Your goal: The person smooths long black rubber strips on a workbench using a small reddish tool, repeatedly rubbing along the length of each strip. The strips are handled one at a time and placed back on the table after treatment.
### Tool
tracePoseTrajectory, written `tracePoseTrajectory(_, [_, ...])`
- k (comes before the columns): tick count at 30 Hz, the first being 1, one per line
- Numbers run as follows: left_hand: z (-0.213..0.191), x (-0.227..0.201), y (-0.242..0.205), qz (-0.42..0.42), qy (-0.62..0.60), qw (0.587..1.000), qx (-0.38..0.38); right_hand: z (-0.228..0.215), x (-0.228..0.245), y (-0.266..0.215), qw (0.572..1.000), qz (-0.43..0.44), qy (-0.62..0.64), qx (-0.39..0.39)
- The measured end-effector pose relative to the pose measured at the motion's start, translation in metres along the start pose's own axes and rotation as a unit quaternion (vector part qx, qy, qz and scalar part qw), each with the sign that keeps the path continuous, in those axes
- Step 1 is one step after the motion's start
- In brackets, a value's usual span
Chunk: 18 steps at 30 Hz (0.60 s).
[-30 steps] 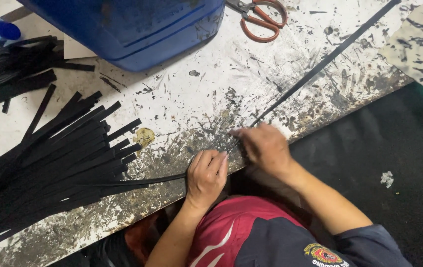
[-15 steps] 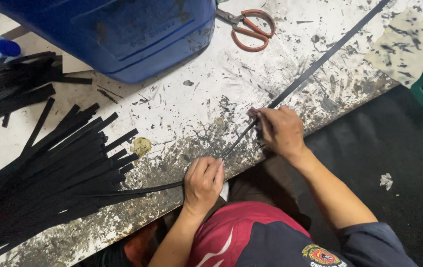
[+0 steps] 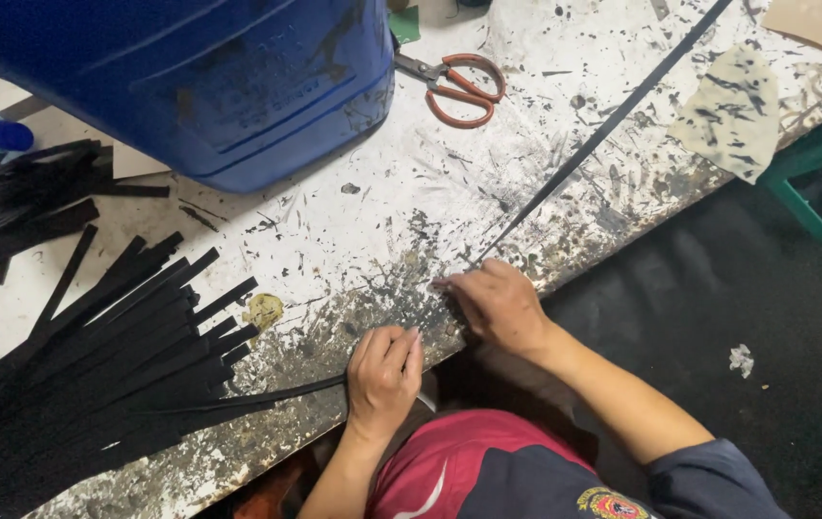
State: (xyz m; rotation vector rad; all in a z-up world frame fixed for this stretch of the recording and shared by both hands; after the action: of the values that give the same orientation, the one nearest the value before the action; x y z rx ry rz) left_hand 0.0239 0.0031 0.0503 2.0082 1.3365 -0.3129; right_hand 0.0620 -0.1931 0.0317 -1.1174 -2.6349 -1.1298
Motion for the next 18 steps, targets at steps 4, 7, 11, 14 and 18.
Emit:
tracePoseTrajectory(4, [0.002,0.002,-0.002,0.008,-0.002,1.000,-0.011,-0.028,-0.055,-0.013,0.994,0.073,-0.069,-0.053])
tracePoseTrajectory(7, [0.006,0.005,-0.006,0.008,0.000,1.000,-0.004,-0.049,-0.096,-0.024,0.979,0.142,-0.144,-0.023])
tracePoseTrajectory(11, [0.008,0.006,-0.005,-0.005,0.004,1.000,0.002,-0.052,-0.065,-0.005,0.985,0.120,-0.116,-0.039])
tracePoseTrajectory(14, [0.015,0.003,0.001,0.006,0.004,1.000,-0.023,-0.027,-0.021,0.008,0.994,0.101,-0.015,-0.046])
tracePoseTrajectory(18, [0.027,-0.008,0.009,0.035,-0.009,0.998,-0.052,-0.010,0.000,0.023,0.986,0.112,0.119,-0.030])
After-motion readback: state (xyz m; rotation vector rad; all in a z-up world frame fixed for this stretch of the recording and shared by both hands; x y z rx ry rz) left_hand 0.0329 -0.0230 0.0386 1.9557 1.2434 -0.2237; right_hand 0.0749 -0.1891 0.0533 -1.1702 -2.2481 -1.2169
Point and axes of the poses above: each hand's wrist, its own y-axis towards the middle knuckle, its own z-axis out of the palm, x = y × z, the point moved 5 cm from there along y, towards the middle knuckle, and after that the axes turned 13 degrees about -z, right-handed, at the moved point
